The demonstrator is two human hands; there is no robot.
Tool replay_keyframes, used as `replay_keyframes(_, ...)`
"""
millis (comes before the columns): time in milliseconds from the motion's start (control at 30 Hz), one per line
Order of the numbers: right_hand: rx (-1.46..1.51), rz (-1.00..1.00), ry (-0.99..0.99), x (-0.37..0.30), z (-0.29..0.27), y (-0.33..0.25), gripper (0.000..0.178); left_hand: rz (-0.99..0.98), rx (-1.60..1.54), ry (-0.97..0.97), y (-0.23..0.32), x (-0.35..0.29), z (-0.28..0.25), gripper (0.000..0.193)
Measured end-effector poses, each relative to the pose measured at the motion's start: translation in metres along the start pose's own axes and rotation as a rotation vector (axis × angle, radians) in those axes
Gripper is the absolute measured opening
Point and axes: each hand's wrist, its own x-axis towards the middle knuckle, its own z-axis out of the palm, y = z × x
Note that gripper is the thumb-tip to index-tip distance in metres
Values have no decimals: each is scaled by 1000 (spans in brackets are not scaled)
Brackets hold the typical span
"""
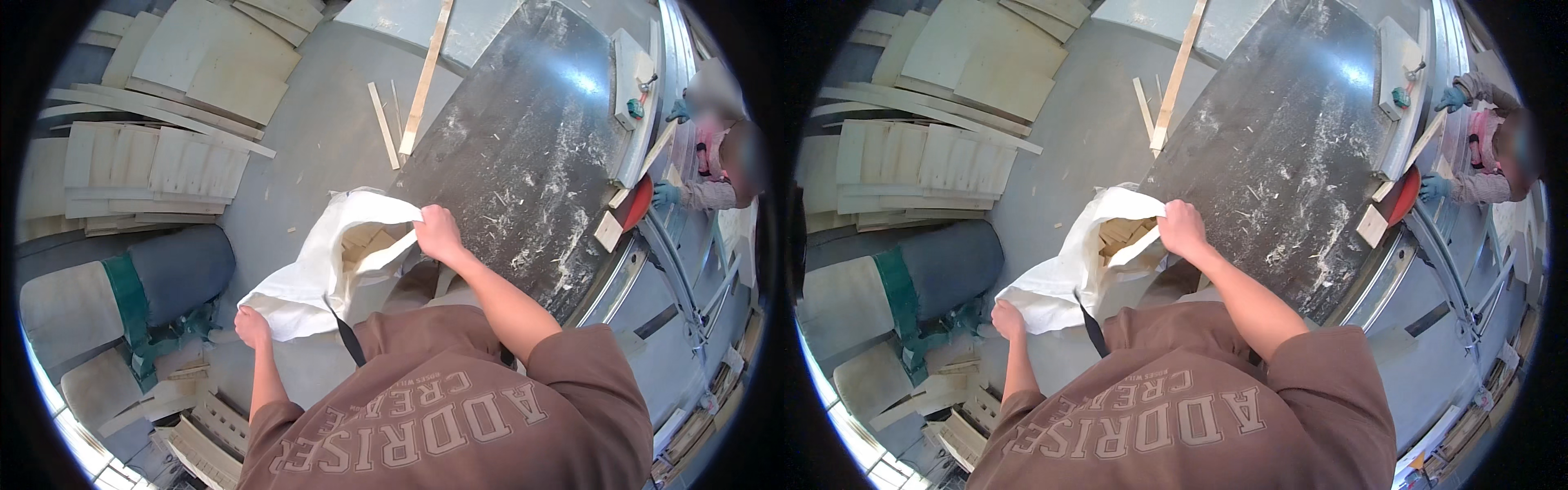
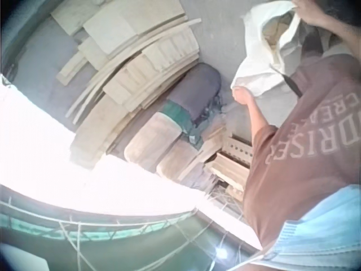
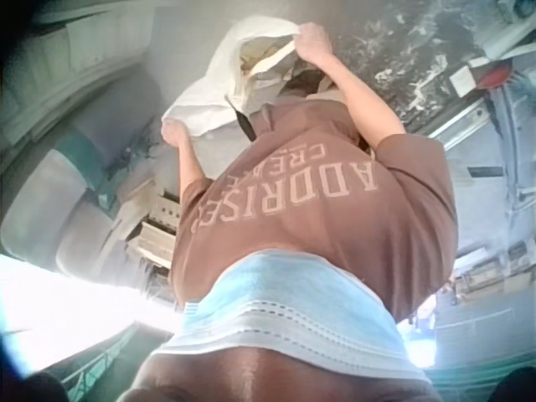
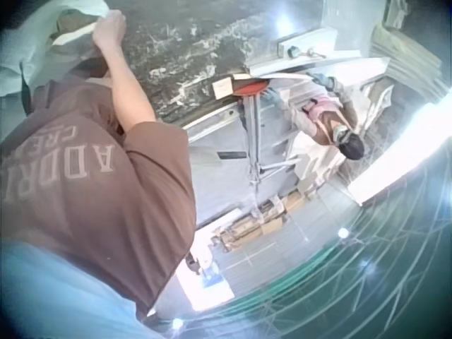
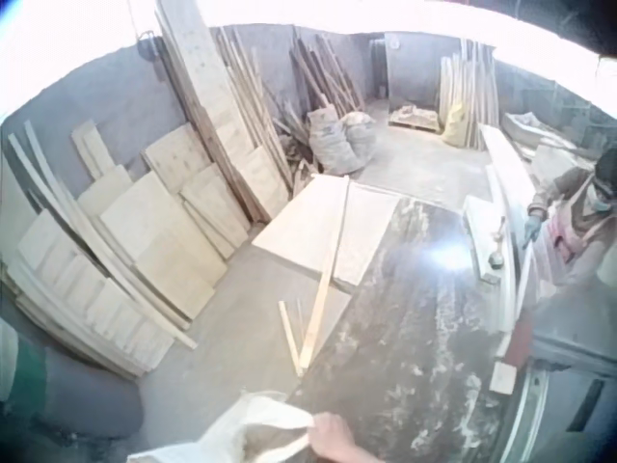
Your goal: The person assists a coworker by feeding small wooden blocks and longer planks into a table saw. The person picks up pieces, positions them for the cut, and collects the cut pieces, placing them into a white sack. The coworker operates the saw and handles larger sheets of plywood.
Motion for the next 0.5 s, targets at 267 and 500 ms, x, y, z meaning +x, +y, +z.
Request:
replay_keyframes(267, 10, 116, -133, -35, -35, 26, 26, 1180, 471, -26, 100, -114, 17, 97)
replay_keyframes(500, 28, 267, 323, -99, -120, 138, 29, 1193, 710, -407, 107, -39, 101, 17)
